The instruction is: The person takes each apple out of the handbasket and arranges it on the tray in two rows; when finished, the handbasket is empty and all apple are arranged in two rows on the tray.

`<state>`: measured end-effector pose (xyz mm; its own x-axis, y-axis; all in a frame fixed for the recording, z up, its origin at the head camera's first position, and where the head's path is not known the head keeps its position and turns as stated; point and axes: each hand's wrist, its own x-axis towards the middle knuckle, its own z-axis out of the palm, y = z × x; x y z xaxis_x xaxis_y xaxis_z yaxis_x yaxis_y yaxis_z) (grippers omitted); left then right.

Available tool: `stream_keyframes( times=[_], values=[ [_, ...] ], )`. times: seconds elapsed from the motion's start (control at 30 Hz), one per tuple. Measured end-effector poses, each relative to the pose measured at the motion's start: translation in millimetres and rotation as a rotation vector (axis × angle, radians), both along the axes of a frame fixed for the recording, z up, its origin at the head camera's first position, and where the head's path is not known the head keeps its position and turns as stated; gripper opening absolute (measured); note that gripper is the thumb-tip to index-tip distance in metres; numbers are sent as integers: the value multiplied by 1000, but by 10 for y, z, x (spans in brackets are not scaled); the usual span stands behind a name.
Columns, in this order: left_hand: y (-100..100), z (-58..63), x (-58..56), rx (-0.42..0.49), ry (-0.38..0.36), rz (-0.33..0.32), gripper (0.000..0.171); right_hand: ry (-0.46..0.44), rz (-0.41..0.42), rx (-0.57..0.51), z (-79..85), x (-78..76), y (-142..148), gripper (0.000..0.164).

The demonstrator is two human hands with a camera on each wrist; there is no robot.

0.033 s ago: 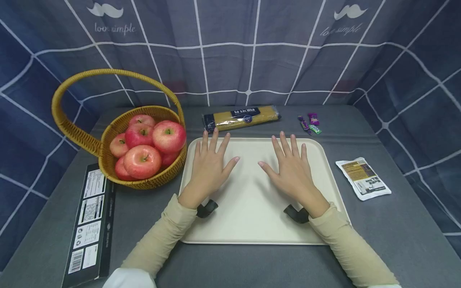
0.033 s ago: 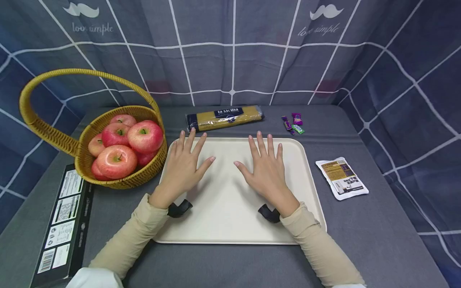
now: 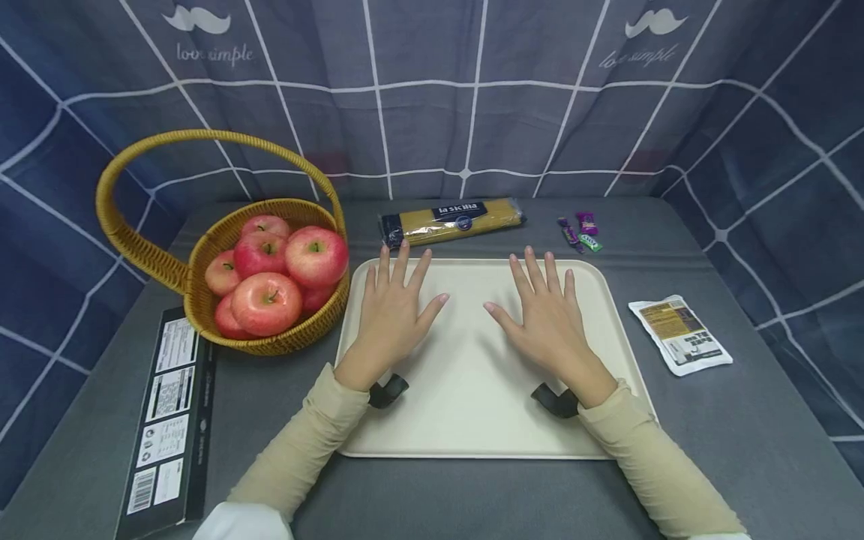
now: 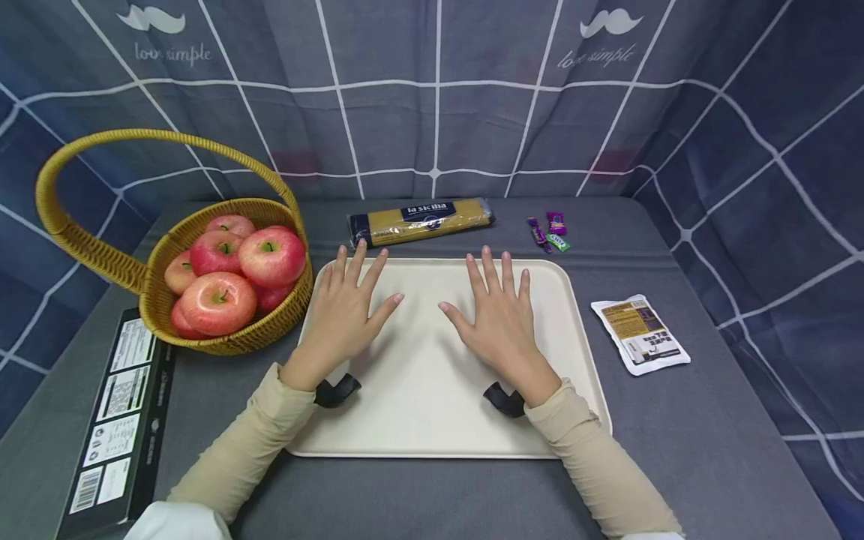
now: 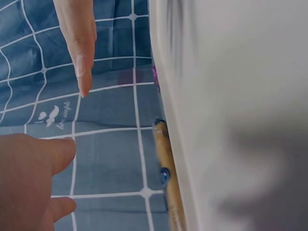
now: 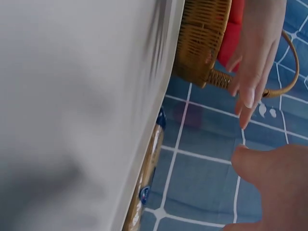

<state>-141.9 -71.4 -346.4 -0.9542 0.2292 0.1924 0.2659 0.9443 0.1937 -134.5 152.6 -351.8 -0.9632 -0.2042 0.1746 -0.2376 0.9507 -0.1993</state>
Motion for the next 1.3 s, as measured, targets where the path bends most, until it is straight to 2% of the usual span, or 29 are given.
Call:
stream_keyframes(
  times=[0.4,0.53,0.67,0.83,0.93,1.0,1.03,1.13,1.17,1.23,1.3],
  values=[
    [-78,-57,-10,16,-11,18,66,-29,16,-11,-17,-21,-52,82],
    [-146,-51,50,51,32,-2,63,-8,34,-33,-14,-19,-102,79],
    [-269,-40,189,145,154,-35,54,17,52,-90,-1,-3,-193,74],
    [-480,-72,414,304,386,-98,33,27,101,-205,16,47,-339,64],
    [-624,-83,557,427,533,-91,22,10,141,-270,22,77,-422,59],
    [-725,-89,649,546,625,-35,15,-24,161,-316,31,97,-469,56],
    [-777,-92,691,619,669,15,13,-47,169,-338,38,108,-490,56],
    [-951,-113,774,900,747,213,13,-118,184,-392,64,131,-567,55],
    [-1018,-118,786,995,756,288,14,-136,189,-405,76,136,-598,55],
    [-1158,-138,781,1129,748,439,19,-161,206,-427,96,140,-671,55],
    [-1294,-172,757,1189,681,574,31,-166,237,-448,117,135,-756,55]
  ],
)
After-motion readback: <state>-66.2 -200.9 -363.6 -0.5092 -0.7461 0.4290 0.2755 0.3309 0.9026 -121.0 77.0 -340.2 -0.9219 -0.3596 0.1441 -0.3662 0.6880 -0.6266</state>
